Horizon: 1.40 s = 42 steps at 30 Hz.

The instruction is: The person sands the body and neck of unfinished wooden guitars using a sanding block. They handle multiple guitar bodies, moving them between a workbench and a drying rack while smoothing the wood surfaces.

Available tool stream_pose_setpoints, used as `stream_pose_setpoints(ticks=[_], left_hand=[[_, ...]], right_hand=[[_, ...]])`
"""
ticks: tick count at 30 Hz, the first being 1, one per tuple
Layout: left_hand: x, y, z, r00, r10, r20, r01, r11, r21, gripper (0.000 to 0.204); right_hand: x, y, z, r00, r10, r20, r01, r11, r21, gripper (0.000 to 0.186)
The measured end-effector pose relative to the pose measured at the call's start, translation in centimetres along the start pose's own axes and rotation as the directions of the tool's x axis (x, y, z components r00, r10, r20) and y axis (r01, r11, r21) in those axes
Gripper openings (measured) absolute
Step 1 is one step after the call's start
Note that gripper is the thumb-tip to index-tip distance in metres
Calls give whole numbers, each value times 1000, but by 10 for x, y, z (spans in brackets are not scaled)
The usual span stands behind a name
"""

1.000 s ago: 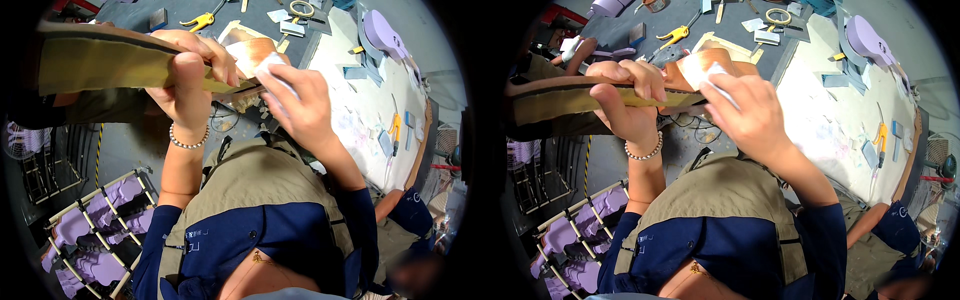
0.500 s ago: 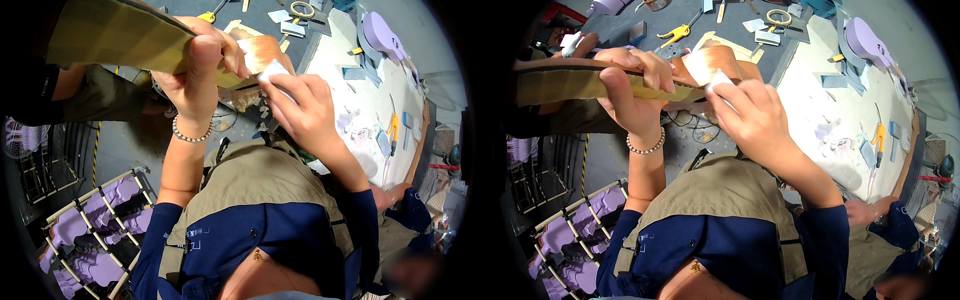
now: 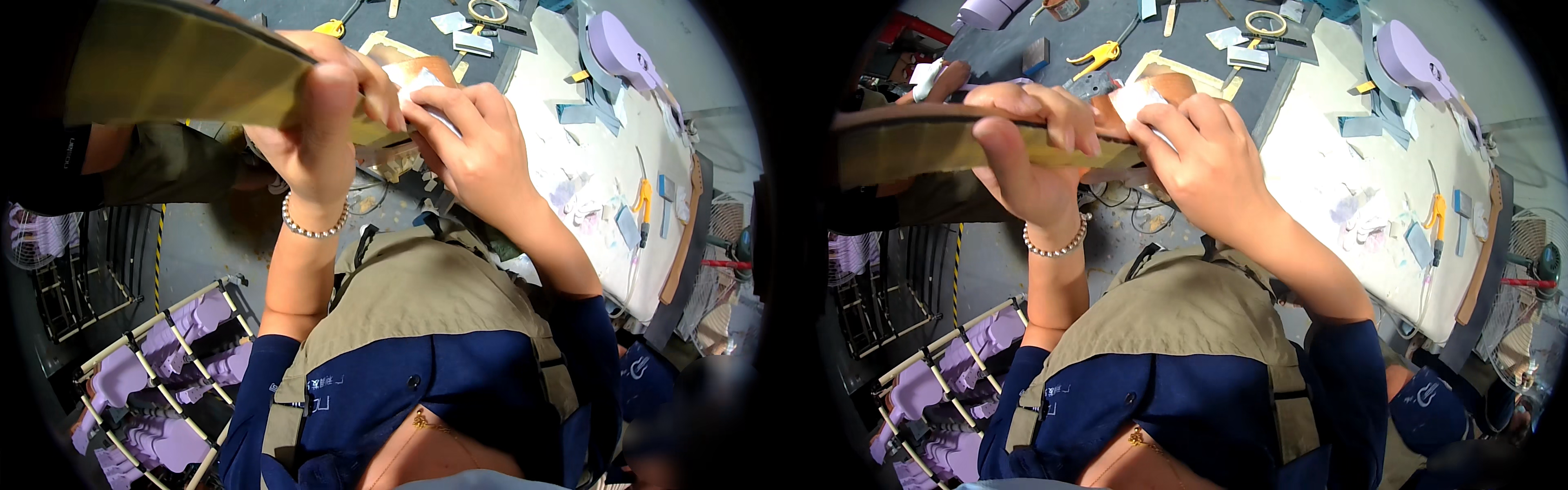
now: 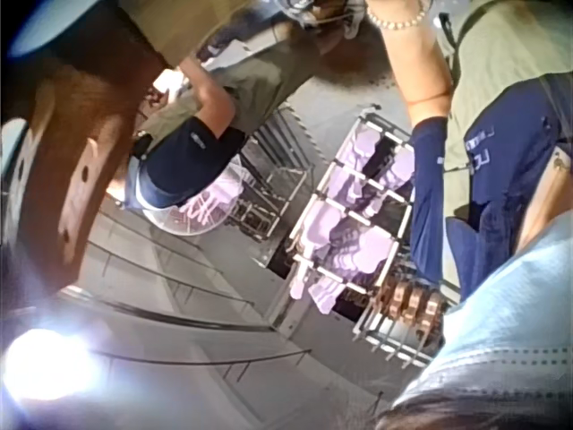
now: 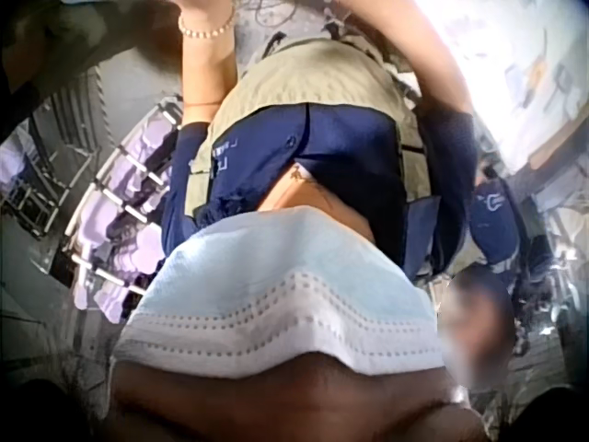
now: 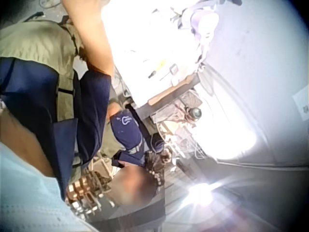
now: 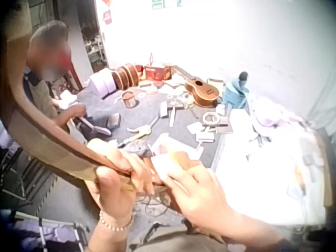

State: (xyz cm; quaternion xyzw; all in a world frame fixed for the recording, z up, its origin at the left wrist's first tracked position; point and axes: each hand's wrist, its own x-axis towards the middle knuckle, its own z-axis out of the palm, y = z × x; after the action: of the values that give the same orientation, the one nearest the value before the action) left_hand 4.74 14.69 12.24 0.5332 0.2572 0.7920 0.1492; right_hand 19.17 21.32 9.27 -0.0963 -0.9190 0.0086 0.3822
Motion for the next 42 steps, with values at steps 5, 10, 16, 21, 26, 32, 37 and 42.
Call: stream_pose_setpoints(ticks=[5,10,16,21,26,32,37,42], left_hand=[[2,5,-5,998,-58,14,55,988,145,37],[2,4,-2,998,-60,22,56,989,138,37],[2,4,4,998,-57,18,54,992,115,37],[2,4,-1,998,-58,13,55,986,158,36],[3,5,1,997,-68,23,64,987,145,36],[3,1,6,999,-45,12,43,991,130,35],[4,3,9,997,-72,-6,72,993,92,33],[6,0,9,999,-49,21,47,995,83,32]], right_hand=[[-8,2,-31,995,29,91,-38,994,101,35],[-6,1,-9,997,71,-8,-70,996,49,32],[-7,-6,-4,1000,-12,-14,9,987,-162,25],[-8,-10,-11,999,41,6,-40,996,-84,27],[-13,-3,-16,988,122,-94,-125,992,-33,34],[-16,8,-4,997,61,-43,-67,987,-147,29],[-17,0,-3,991,121,-51,-126,983,-131,29],[-14,-10,7,992,125,-12,-126,988,-86,31]])
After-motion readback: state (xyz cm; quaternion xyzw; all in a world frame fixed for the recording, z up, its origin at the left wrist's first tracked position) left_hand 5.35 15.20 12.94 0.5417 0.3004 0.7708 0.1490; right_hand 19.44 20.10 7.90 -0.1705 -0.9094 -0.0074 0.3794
